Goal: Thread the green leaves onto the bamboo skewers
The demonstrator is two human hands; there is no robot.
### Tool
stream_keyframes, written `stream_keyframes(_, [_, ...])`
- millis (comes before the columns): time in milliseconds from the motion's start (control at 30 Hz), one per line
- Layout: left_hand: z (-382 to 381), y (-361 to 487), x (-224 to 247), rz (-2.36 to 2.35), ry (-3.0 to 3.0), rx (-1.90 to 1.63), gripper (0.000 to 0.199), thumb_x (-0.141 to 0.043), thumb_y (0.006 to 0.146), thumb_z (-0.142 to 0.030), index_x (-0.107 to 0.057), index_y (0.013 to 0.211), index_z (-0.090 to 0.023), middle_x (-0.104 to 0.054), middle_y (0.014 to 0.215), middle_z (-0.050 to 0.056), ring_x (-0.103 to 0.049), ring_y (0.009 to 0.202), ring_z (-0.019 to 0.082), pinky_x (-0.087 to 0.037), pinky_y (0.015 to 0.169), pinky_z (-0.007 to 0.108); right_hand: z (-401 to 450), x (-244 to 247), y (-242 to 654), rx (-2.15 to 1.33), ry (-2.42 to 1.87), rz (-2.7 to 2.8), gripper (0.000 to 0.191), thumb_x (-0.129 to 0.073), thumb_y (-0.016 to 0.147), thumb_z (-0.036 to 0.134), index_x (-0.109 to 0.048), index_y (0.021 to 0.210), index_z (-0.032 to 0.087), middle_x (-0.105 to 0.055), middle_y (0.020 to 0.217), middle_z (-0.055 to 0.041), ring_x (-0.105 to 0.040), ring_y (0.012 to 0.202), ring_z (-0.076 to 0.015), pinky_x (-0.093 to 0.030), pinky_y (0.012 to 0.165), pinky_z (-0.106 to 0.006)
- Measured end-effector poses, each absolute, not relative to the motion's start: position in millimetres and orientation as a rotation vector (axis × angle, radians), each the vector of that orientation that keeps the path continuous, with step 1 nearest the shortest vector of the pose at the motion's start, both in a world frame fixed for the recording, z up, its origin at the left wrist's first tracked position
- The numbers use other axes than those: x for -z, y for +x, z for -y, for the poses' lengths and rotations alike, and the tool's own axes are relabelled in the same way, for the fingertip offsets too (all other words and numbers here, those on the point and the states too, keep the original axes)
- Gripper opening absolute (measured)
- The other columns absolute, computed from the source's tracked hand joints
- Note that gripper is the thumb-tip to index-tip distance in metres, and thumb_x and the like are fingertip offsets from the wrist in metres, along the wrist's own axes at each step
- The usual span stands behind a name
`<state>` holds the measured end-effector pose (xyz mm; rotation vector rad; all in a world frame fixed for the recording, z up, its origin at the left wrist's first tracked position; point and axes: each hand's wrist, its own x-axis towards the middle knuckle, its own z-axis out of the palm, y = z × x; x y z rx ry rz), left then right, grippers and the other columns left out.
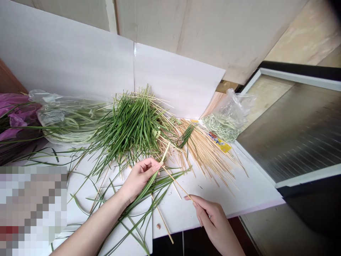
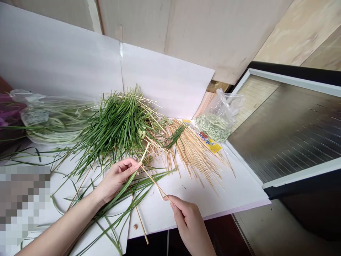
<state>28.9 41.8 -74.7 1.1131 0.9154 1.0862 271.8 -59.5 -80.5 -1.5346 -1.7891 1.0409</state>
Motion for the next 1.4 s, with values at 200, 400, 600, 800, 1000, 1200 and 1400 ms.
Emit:
stream_keyframes(200, [-42.0, 29.2, 74.0, -0.928, 1.131, -1.087, 0.036, -0.074, 0.077, -0.048, -0.061, 0.069, -0.016, -0.052, 0.063, -0.003, -0.04, 0.055, 0.009, -0.028, 0.052, 0.022, 58.2, 88.9, 274.9, -0.899, -1.526, 1.854, 0.039, -0.037, 0.103, 0.038, -0.068, 0.105, 0.015, -0.035, 0.066, 0.0027, -0.035, 0.058, -0.0139, -0.03, 0.052, -0.025])
stream_keyframes(400, [-42.0, 28.7, 73.6, -0.927, 1.148, -1.089, 0.035, -0.074, 0.078, -0.047, -0.06, 0.069, -0.016, -0.051, 0.062, -0.003, -0.038, 0.055, 0.009, -0.028, 0.052, 0.022, 58.7, 92.6, 273.7, -0.936, -1.507, 1.823, 0.037, -0.036, 0.103, 0.036, -0.067, 0.107, 0.017, -0.031, 0.065, 0.0038, -0.032, 0.057, -0.0134, -0.029, 0.052, -0.025])
stream_keyframes(600, [-41.8, 27.9, 72.4, -0.921, 1.166, -1.087, 0.036, -0.073, 0.078, -0.047, -0.06, 0.068, -0.016, -0.048, 0.061, -0.003, -0.036, 0.055, 0.009, -0.027, 0.052, 0.022, 58.8, 84.1, 269.4, -0.964, -1.526, 1.814, 0.037, -0.036, 0.103, 0.036, -0.069, 0.106, 0.018, -0.028, 0.063, 0.0041, -0.027, 0.054, -0.0132, -0.027, 0.048, -0.024])
stream_keyframes(800, [-41.4, 28.0, 71.8, -0.91, 1.151, -1.041, 0.036, -0.075, 0.076, -0.048, -0.061, 0.069, -0.016, -0.053, 0.064, -0.002, -0.04, 0.056, 0.009, -0.028, 0.052, 0.022, 57.0, 92.2, 275.0, -0.754, -1.532, 1.873, 0.039, -0.04, 0.101, 0.036, -0.073, 0.11, 0.017, -0.057, 0.069, -0.0041, -0.053, 0.062, -0.0198, -0.047, 0.061, -0.026])
stream_keyframes(1000, [-41.5, 28.5, 72.0, -0.91, 1.206, -1.045, 0.035, -0.073, 0.078, -0.047, -0.058, 0.068, -0.017, -0.051, 0.064, -0.003, -0.039, 0.057, 0.009, -0.029, 0.054, 0.022, 57.2, 90.1, 275.2, -0.835, -1.523, 1.834, 0.036, -0.04, 0.102, 0.036, -0.071, 0.107, 0.018, -0.056, 0.071, -0.0021, -0.052, 0.063, -0.0181, -0.044, 0.061, -0.026])
stream_keyframes(1200, [-43.0, 26.9, 71.9, -0.901, 1.288, -1.051, 0.034, -0.069, 0.083, -0.046, -0.057, 0.068, -0.017, -0.05, 0.064, -0.003, -0.039, 0.059, 0.01, -0.031, 0.056, 0.023, 58.9, 87.3, 269.6, -0.962, -1.532, 1.789, 0.034, -0.038, 0.104, 0.038, -0.067, 0.101, 0.02, -0.021, 0.066, 0.0045, -0.021, 0.057, -0.0132, -0.021, 0.052, -0.027])
stream_keyframes(1400, [-44.0, 26.0, 74.2, -0.99, 1.352, -1.128, 0.027, -0.071, 0.082, -0.042, -0.069, 0.093, -0.017, -0.062, 0.076, 0.001, -0.053, 0.071, 0.013, -0.04, 0.068, 0.025, 56.9, 88.1, 267.5, -0.924, -1.53, 1.792, 0.034, -0.039, 0.103, 0.04, -0.067, 0.099, 0.02, -0.031, 0.067, 0.0033, -0.025, 0.059, -0.0138, -0.025, 0.055, -0.027])
